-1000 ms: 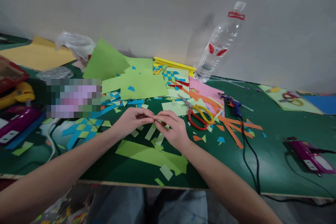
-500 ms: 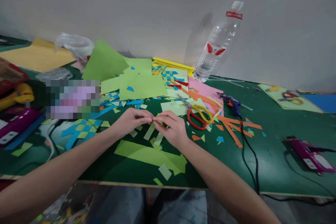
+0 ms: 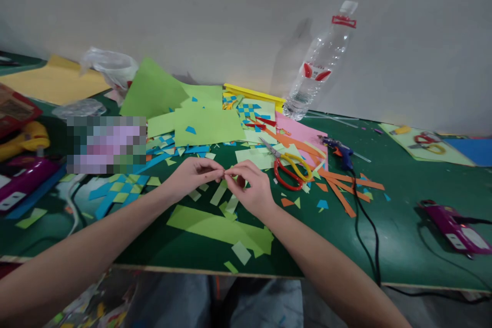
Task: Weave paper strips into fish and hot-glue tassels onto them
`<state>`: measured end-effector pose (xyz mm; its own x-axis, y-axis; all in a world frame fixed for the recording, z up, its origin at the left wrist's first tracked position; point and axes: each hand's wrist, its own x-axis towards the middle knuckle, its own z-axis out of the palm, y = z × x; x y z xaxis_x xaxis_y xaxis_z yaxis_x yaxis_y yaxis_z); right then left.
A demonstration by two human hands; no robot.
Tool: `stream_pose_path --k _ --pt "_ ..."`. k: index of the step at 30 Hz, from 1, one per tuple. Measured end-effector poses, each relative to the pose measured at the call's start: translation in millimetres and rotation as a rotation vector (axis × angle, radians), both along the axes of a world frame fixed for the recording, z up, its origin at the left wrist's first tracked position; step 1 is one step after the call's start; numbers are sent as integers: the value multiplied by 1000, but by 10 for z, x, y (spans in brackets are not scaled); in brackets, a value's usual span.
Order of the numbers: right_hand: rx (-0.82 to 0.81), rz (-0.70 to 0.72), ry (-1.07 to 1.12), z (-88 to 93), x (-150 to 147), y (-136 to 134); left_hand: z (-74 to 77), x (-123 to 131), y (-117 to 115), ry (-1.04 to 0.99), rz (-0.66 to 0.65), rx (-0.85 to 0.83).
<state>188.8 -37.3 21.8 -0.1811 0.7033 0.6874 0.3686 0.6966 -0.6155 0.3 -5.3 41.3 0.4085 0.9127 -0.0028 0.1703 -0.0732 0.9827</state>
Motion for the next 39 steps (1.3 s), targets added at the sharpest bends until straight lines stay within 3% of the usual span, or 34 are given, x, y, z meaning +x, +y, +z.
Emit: stream_pose_path --k 19,39 --pt "75 12 -42 -28 16 -3 -22 -13 4 -16 -57 -30" --pt "-21 -9 16 14 -12 -23 -78 -13 -8 -38 -60 -48"
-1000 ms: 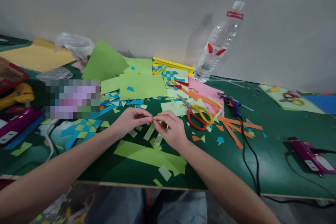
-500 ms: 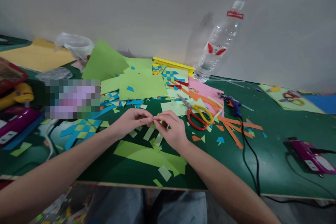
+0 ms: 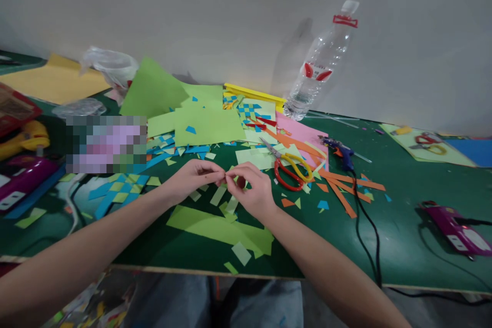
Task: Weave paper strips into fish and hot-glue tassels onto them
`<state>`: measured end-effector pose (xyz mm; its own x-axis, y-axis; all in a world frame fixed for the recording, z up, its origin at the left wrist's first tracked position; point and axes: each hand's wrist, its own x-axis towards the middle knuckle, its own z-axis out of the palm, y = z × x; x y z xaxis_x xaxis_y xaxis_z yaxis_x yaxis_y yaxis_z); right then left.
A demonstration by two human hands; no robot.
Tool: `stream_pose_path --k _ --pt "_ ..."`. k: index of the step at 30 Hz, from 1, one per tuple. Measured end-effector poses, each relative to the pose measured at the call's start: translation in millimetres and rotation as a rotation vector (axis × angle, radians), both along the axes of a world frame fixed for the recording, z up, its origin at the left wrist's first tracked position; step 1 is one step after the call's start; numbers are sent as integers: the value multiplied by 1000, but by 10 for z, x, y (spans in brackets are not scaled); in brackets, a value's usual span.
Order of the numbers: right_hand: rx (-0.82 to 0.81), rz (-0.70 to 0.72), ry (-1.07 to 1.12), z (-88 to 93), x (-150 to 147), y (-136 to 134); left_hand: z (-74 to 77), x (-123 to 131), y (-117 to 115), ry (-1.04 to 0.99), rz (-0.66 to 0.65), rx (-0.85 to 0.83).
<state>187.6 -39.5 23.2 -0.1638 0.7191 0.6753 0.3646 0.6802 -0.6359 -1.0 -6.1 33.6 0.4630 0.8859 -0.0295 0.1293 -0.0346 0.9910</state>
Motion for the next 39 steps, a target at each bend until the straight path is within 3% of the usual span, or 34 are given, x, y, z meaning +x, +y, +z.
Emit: stream_pose_path --k 8,20,39 --pt "27 -8 39 10 -8 -6 11 16 -3 -14 4 3" --pt "-91 -34 99 14 -31 -16 127 109 -71 0 82 -12" --pt "-186 62 144 48 8 5 96 80 -64 53 89 29"
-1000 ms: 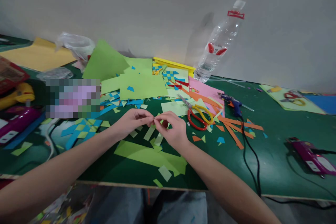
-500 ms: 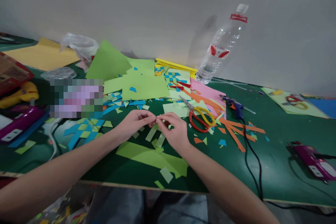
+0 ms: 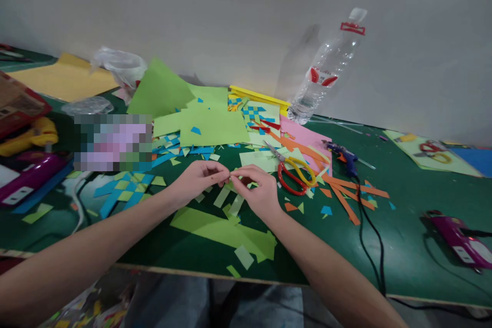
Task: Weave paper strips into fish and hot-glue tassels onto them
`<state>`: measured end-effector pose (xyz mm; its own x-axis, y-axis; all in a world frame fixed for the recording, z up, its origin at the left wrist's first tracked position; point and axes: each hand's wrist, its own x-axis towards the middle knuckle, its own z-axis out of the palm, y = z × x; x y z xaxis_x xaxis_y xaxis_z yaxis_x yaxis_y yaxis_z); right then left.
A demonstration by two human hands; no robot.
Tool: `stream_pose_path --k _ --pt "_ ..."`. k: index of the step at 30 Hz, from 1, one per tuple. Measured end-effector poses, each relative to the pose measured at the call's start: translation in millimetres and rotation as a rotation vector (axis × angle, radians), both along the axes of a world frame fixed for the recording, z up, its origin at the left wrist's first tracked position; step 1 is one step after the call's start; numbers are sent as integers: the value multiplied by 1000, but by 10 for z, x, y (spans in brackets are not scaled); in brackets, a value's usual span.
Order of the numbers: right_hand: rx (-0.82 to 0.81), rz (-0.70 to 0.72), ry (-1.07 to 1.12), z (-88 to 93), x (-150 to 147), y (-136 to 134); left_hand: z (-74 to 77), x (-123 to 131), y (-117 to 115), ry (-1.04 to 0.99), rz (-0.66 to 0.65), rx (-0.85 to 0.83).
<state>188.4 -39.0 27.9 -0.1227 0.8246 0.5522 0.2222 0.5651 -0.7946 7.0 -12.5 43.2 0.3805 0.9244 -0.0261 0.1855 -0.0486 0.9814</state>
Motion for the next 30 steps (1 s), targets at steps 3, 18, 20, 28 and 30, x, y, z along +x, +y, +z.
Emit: stream_pose_path --k 3,18,20,28,30 --pt "-51 3 29 2 -4 -5 -7 -1 7 -9 0 -2" --pt "-203 63 172 0 -26 -11 -55 -25 8 -37 -19 -26" --pt "-216 71 190 1 -28 -11 -57 -28 9 -34 -22 -24" --pt "-355 129 241 11 -21 -9 -92 -40 22 -21 -18 -17" --pt "-355 132 247 7 -18 -11 -94 -42 22 -23 -20 -24"
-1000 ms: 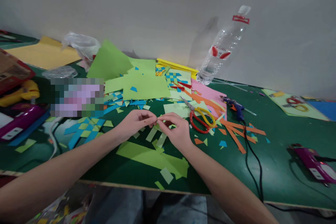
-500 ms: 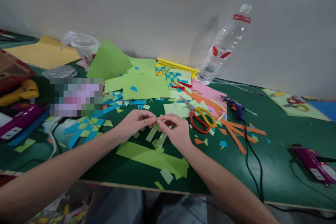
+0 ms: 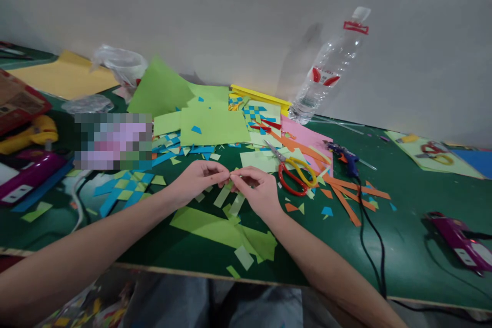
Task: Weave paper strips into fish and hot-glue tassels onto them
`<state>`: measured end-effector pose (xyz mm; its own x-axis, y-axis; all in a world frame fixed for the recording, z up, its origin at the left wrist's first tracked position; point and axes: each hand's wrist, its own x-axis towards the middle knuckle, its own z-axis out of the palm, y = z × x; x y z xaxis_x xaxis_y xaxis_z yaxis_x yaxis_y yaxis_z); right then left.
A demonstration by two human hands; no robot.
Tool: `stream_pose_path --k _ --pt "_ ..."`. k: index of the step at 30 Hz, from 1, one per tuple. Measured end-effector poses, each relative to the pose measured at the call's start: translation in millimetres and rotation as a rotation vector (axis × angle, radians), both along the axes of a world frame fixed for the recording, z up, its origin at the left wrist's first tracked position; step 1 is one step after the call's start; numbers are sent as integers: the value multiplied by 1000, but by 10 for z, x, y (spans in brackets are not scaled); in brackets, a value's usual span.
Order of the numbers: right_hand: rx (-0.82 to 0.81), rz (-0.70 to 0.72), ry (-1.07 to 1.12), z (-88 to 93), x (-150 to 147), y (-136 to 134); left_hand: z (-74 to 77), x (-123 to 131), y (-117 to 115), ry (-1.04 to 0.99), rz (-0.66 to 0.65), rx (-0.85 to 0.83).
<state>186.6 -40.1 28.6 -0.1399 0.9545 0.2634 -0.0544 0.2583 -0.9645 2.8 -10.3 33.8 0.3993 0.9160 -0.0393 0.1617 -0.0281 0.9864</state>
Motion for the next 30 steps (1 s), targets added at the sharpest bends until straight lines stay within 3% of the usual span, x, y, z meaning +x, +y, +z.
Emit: stream_pose_path --k 30 --pt "-118 39 112 15 -37 -12 38 4 -16 -1 -24 -31"
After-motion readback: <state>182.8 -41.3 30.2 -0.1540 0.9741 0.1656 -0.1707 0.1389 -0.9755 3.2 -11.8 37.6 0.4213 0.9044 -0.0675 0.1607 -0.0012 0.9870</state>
